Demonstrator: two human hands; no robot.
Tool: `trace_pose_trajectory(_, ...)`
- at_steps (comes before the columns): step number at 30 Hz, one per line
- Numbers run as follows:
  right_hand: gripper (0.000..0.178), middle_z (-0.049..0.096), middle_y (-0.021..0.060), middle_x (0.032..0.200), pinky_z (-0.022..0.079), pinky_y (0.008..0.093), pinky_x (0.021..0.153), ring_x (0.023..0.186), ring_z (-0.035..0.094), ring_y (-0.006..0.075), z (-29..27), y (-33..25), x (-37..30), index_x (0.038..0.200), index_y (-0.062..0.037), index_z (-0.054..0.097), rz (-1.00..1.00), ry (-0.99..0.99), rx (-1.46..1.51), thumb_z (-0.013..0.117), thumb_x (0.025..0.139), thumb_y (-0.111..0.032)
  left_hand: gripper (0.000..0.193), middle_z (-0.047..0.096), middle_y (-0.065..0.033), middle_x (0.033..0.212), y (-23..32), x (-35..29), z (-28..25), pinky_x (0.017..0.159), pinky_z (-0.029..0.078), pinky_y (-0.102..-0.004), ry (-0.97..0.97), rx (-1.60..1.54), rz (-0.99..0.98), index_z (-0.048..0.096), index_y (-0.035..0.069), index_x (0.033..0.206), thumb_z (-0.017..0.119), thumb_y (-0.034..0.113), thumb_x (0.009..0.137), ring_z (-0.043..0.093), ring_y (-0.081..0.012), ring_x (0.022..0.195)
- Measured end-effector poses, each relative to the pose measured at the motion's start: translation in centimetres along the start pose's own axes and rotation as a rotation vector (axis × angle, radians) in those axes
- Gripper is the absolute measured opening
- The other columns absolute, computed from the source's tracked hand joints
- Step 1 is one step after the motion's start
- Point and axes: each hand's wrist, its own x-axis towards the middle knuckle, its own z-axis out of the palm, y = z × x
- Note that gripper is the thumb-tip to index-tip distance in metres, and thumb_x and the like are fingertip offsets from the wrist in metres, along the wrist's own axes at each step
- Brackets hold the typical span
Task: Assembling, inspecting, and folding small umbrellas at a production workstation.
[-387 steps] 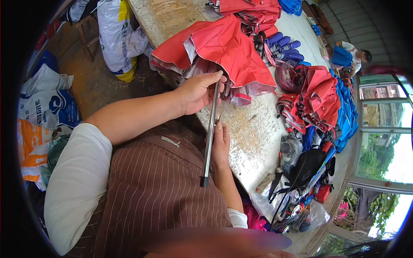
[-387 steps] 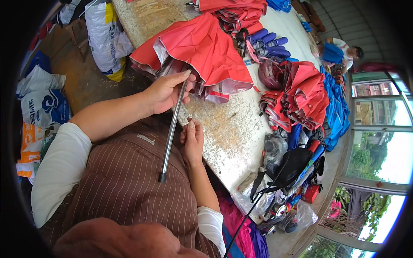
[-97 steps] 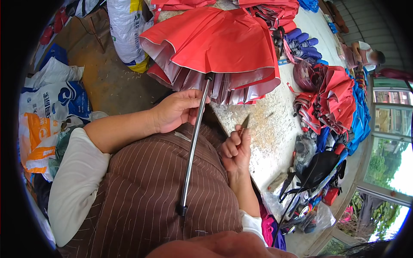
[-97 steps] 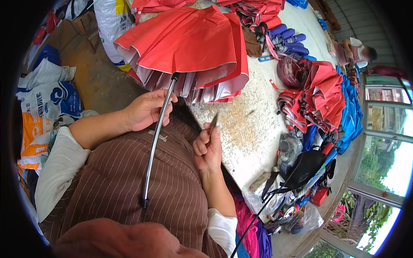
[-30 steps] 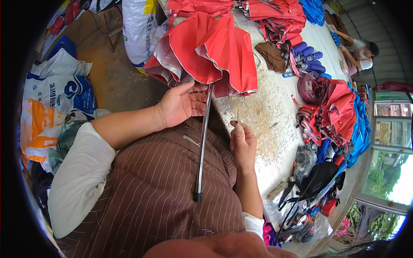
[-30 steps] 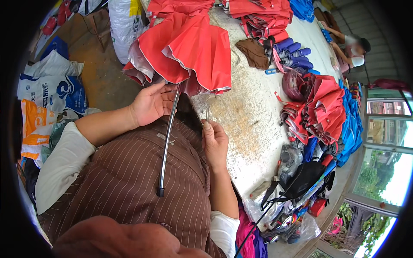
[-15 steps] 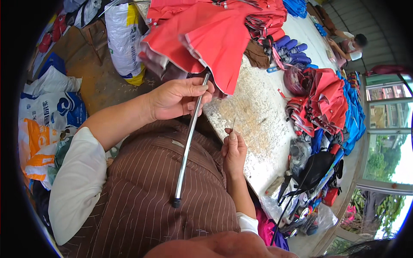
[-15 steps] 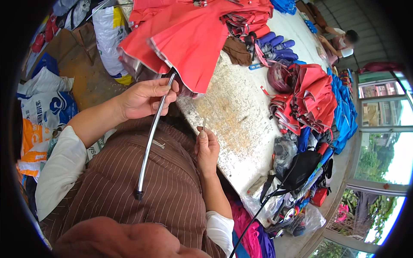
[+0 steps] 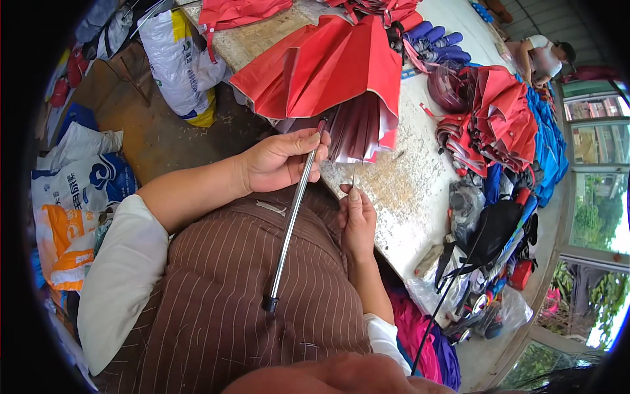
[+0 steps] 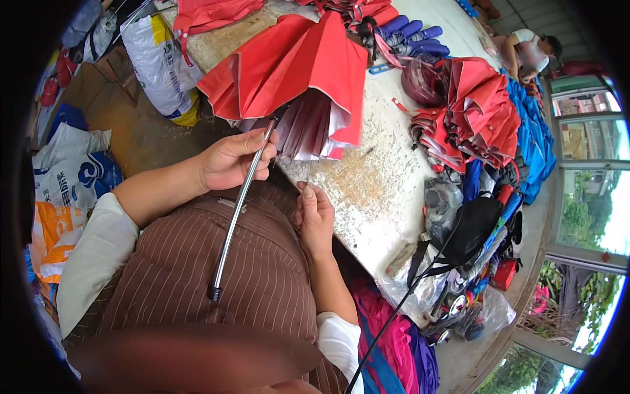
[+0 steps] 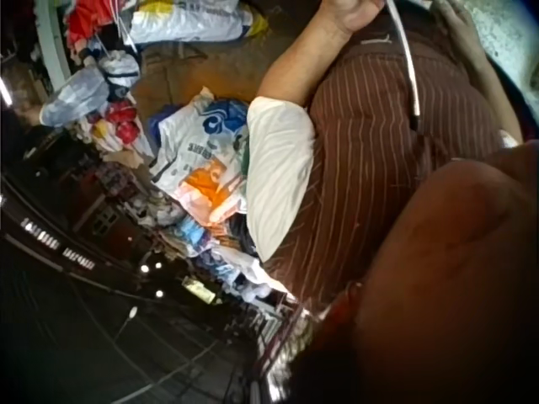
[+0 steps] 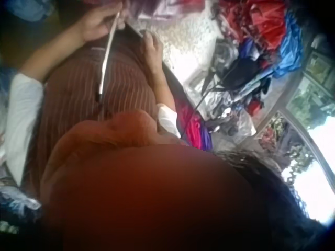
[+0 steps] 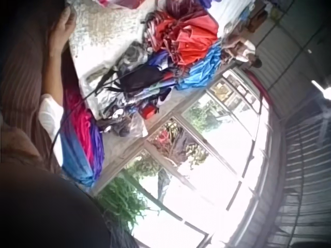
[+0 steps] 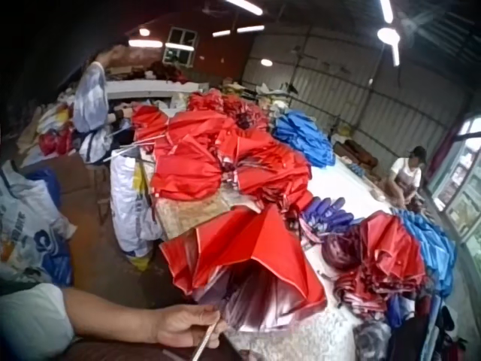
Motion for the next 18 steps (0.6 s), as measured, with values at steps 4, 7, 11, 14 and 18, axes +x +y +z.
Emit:
trace_pose_trajectory(4, 0.032, 0.045, -0.0033, 0.065, 0.024, 0.017, 0.04, 0.045, 0.032, 0.0027, 0.4, -0.4, -0.3, 0.102, -0.0011, 0.055, -0.002, 0.02, 0.003, 0.049, 0.092, -0.031, 0.016, 0.05, 0.001, 0.077, 0.0, -0.2, 0.4, 0.067, 0.041, -0.0272, 0.019, 0.026, 0.012, 0.052, 0.009, 0.101, 0.051, 0.02, 0.09, 0.046, -0.0092, 0.065)
trace_pose_trajectory(7, 0.033, 0.045, -0.003, 0.065, 0.024, 0.0169, 0.04, 0.045, 0.033, 0.0028, 1.1, -1.0, -0.3, 0.102, -0.0006, 0.055, 0.024, 0.008, 0.032, 0.049, 0.092, -0.032, 0.022, 0.051, 0.0005, 0.079, 0.0, -0.9, 0.5, 0.067, 0.038, -0.0279, -0.055, 0.049, 0.051, 0.05, 0.009, 0.11, 0.049, 0.019, 0.091, 0.047, -0.01, 0.07)
trace_pose_trajectory(11, 0.034, 0.045, -0.0028, 0.065, 0.025, 0.0168, 0.04, 0.045, 0.033, 0.0031, 2.5, -2.1, 0.3, 0.102, -0.0003, 0.055, 0.035, -0.024, 0.087, 0.049, 0.092, -0.032, 0.018, 0.049, 0.0009, 0.079, 0.7, -1.8, -0.1, 0.072, 0.04, -0.0292, -0.021, 0.076, 0.083, 0.051, 0.009, 0.104, 0.051, 0.02, 0.09, 0.046, -0.01, 0.071)
trace_pose_trajectory(14, 0.034, 0.045, -0.0028, 0.065, 0.025, 0.0167, 0.04, 0.044, 0.033, 0.0032, 3.6, -2.7, 1.1, 0.102, -0.0006, 0.054, 0.024, -0.046, 0.084, 0.048, 0.092, -0.032, 0.018, 0.048, 0.0012, 0.079, 0.8, -2.2, -0.6, 0.073, 0.04, -0.0296, 0.0, 0.049, 0.098, 0.051, 0.009, 0.104, 0.051, 0.02, 0.09, 0.046, -0.0104, 0.071)
trace_pose_trajectory(18, 0.033, 0.045, -0.0027, 0.064, 0.025, 0.0166, 0.04, 0.044, 0.033, 0.0033, 4.5, -2.9, 1.8, 0.101, -0.0013, 0.054, 0.0, -0.056, 0.021, 0.048, 0.092, -0.033, 0.021, 0.049, 0.0008, 0.078, 0.9, -2.5, -1.1, 0.071, 0.038, -0.029, 0.008, 0.019, 0.115, 0.05, 0.009, 0.108, 0.05, 0.02, 0.09, 0.046, -0.0109, 0.07)
